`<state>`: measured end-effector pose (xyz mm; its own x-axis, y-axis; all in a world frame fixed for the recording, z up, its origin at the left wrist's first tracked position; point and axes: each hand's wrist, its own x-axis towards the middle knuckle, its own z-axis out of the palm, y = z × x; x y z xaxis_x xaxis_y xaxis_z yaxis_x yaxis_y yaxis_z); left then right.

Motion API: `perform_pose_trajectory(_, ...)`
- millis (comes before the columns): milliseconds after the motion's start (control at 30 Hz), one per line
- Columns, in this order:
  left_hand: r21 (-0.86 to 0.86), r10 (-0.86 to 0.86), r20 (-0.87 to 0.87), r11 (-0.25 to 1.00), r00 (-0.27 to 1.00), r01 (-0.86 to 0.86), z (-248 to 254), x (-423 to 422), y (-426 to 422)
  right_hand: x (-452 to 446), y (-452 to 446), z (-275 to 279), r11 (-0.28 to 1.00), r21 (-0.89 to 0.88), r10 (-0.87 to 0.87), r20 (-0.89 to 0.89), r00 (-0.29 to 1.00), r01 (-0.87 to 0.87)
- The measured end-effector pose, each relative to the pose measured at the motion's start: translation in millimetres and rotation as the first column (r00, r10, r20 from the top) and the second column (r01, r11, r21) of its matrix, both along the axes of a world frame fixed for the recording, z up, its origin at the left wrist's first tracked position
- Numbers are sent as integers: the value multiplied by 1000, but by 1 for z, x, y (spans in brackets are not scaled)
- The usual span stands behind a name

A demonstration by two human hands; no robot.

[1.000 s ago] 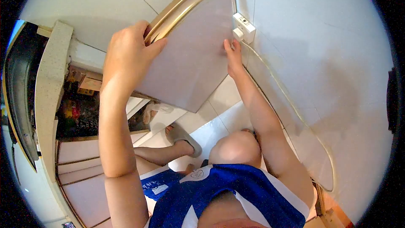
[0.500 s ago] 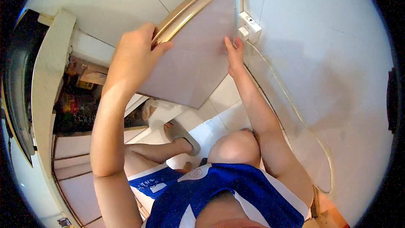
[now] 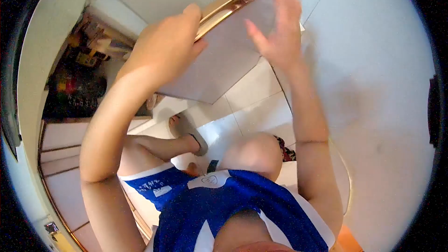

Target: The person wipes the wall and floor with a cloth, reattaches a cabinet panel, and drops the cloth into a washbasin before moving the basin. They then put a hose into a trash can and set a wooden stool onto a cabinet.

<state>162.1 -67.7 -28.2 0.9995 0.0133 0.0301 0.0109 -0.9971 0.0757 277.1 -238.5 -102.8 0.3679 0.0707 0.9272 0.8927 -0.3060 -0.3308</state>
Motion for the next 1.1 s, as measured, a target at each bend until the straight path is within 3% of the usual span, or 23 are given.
perform_pose_trajectory(33, -3, -43, -6, 999, 999, 43, 1, -2, 1, -3, 1, 23, 950, -308, 47, -12, 999, -48)
perform_pose_trajectory(67, -10, -31, -18, 999, 999, 31, 3, -3, 2, -4, 3, 38, 808, -582, 88, -41, 995, -95)
perform_pose_trajectory(100, -29, -50, -36, 998, 998, 49, 4, -4, 2, 0, 7, 47, 804, -585, 96, -47, 994, -105)
perform_pose_trajectory(167, -55, -76, -51, 996, 996, 74, 8, -13, 3, 23, 13, 58, 554, -766, 332, -155, 930, -326)
perform_pose_trajectory(200, -109, -49, 29, 993, 998, 51, 11, -27, 1, 30, 17, 62, 553, -768, 325, -160, 932, -325)
perform_pose_trajectory(267, -168, -28, 104, 985, 994, 46, 10, -53, 4, 44, 26, 68, 392, -801, 233, -389, 891, -453)
perform_pose_trajectory(333, -123, 15, 382, 992, 924, 35, -5, -77, 10, 46, 25, 77, 409, -791, 282, -366, 887, -456)
perform_pose_trajectory(367, -212, 88, 343, 977, 935, -14, -15, -85, 11, 44, 25, 85, 356, -813, 246, -394, 886, -460)
perform_pose_trajectory(433, -226, 116, 394, 974, 912, -26, -38, -88, 7, 44, 26, 90, 301, -837, 203, -412, 888, -457)
perform_pose_trajectory(500, -238, 161, 408, 969, 899, -65, -49, -86, 4, 50, 30, 89, 167, -893, 83, -409, 909, -417)
perform_pose_trajectory(767, -271, 156, 444, 962, 882, -34, -48, -76, 0, 57, 20, 96, 143, -916, 88, -367, 926, -376)
perform_pose_trajectory(833, -164, 108, 453, 986, 885, -36, -47, -77, 6, 58, 26, 92, 169, -915, 114, -352, 929, -367)
perform_pose_trajectory(900, -112, 83, 470, 993, 879, -33, -44, -83, 7, 57, 33, 89, 67, -964, 58, -255, 965, -258)
perform_pose_trajectory(967, -65, 68, 462, 997, 884, -43, -49, -88, 9, 56, 33, 90, 81, -939, 7, -334, 942, -334)
perform_pose_trajectory(1033, -155, 63, 767, 984, 638, 89, -68, -89, 17, 56, 31, 87, 98, -909, -39, -411, 911, -406)
perform_pose_trajectory(1067, -157, 75, 766, 985, 639, 74, -83, -97, 19, 57, 31, 86, 92, -925, -52, -373, 926, -368)
perform_pose_trajectory(1100, -468, 344, 628, 884, 698, -14, -105, -108, 20, 55, 33, 86, 90, -941, -66, -332, 941, -326)
